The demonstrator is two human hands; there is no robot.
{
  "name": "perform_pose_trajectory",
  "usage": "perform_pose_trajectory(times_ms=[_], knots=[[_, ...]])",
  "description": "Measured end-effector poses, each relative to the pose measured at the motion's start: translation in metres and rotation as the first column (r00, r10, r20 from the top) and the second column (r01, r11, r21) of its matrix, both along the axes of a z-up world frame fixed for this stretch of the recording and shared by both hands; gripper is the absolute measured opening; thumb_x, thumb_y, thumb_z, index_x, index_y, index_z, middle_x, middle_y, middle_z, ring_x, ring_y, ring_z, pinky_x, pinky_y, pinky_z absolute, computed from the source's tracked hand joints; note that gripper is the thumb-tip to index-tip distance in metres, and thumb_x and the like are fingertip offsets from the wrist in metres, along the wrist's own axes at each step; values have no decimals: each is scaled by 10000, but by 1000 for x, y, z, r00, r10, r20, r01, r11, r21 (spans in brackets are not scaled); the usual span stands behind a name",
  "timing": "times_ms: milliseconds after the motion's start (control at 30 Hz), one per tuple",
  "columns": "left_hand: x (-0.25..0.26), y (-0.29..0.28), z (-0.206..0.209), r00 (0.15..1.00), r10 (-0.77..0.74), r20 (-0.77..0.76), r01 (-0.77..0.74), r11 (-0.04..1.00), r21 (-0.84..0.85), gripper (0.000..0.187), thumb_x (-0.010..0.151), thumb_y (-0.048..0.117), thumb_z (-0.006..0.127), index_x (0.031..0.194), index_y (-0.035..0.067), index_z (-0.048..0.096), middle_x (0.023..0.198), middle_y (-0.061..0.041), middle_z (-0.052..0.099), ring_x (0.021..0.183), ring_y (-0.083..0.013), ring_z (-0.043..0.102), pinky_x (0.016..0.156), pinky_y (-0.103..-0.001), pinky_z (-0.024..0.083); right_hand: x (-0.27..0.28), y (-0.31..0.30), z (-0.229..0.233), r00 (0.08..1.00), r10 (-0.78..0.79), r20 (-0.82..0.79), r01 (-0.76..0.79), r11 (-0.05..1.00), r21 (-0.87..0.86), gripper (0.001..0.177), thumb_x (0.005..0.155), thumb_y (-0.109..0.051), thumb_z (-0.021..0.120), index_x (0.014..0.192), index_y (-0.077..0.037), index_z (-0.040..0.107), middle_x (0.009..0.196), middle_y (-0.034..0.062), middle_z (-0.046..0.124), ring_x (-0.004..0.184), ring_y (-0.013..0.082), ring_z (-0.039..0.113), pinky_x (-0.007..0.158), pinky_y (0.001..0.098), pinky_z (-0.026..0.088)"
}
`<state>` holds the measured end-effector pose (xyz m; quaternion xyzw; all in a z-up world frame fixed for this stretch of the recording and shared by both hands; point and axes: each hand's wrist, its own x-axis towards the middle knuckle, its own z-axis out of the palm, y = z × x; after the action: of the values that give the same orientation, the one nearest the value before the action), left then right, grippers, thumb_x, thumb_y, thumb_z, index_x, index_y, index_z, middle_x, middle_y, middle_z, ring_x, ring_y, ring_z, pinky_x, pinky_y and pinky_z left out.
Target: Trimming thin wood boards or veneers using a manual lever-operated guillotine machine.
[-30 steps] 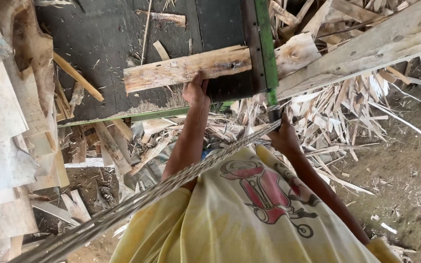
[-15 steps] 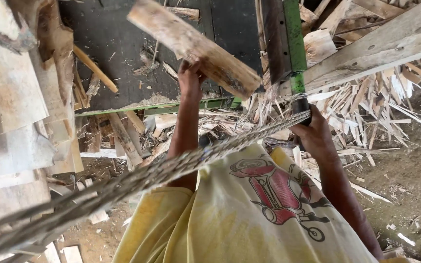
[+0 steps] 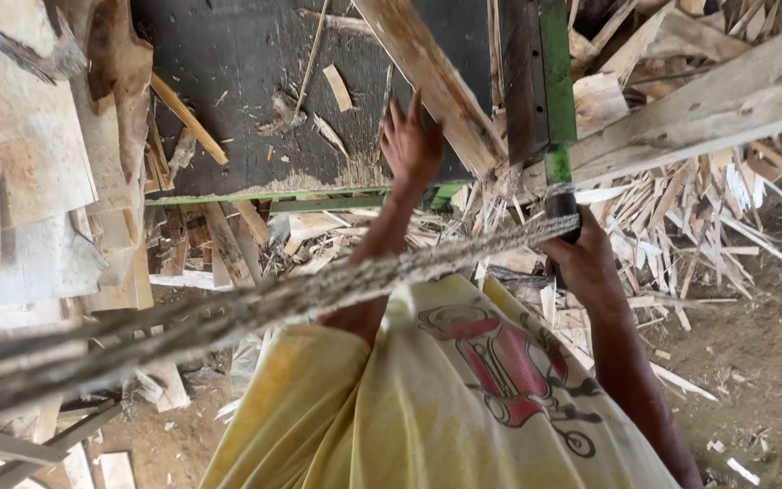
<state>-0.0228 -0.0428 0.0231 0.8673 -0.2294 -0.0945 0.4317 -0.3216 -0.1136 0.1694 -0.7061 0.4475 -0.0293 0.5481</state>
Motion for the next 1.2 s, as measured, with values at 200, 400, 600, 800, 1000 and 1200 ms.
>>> perform_pose_trajectory(times_ms=[200,400,600,800,1000,1200], knots=[[-67,12,16,980,36,-194,62,878,475,948,894,640,633,1635,194,246,1666,-163,306,1448,-348,378,1195,-581,315,-5,-2,-8,997,65,-49,-68,996,-62,451,845,-75,710,1250,9,529,881,128,645,639,176,641,514,321,572],[-49,-8,10,997,65,-45,-32,847,531,1033,880,736,638,1589,112,220,1656,-197,201,1502,-401,233,1202,-613,202,-10,-10,-21,965,254,-72,-264,931,-252,479,866,-95,721,1248,66,482,947,152,618,686,173,663,493,310,616],[-38,-34,15,985,108,-136,-13,827,563,1040,853,591,718,1605,83,211,1679,-116,222,1540,-322,211,1237,-578,195,-23,-21,-46,897,428,-114,-426,766,-481,475,910,-148,746,1256,60,496,970,152,611,663,176,679,484,307,618],[-25,-45,0,987,83,-138,2,852,523,799,967,212,625,1676,111,270,1680,-76,400,1581,-274,333,1339,-507,267,-4,-9,5,957,278,-88,-290,937,-195,587,856,-122,730,1314,73,418,816,128,628,581,181,668,498,321,609],[0,-84,-116,658,-718,226,-328,-4,945,670,1004,188,282,1627,33,92,1700,-175,101,1572,-289,178,1249,-376,210,4,0,11,993,80,-87,-84,995,-52,555,853,-87,683,1337,44,446,826,135,657,554,193,649,457,350,578],[22,-90,-93,953,-248,-174,303,782,544,737,962,40,218,1662,141,11,1781,0,27,1442,-29,441,1071,-169,494,1,-2,-54,989,58,-140,-67,996,-57,577,900,-121,664,1398,2,400,857,140,655,531,227,635,404,365,566]])
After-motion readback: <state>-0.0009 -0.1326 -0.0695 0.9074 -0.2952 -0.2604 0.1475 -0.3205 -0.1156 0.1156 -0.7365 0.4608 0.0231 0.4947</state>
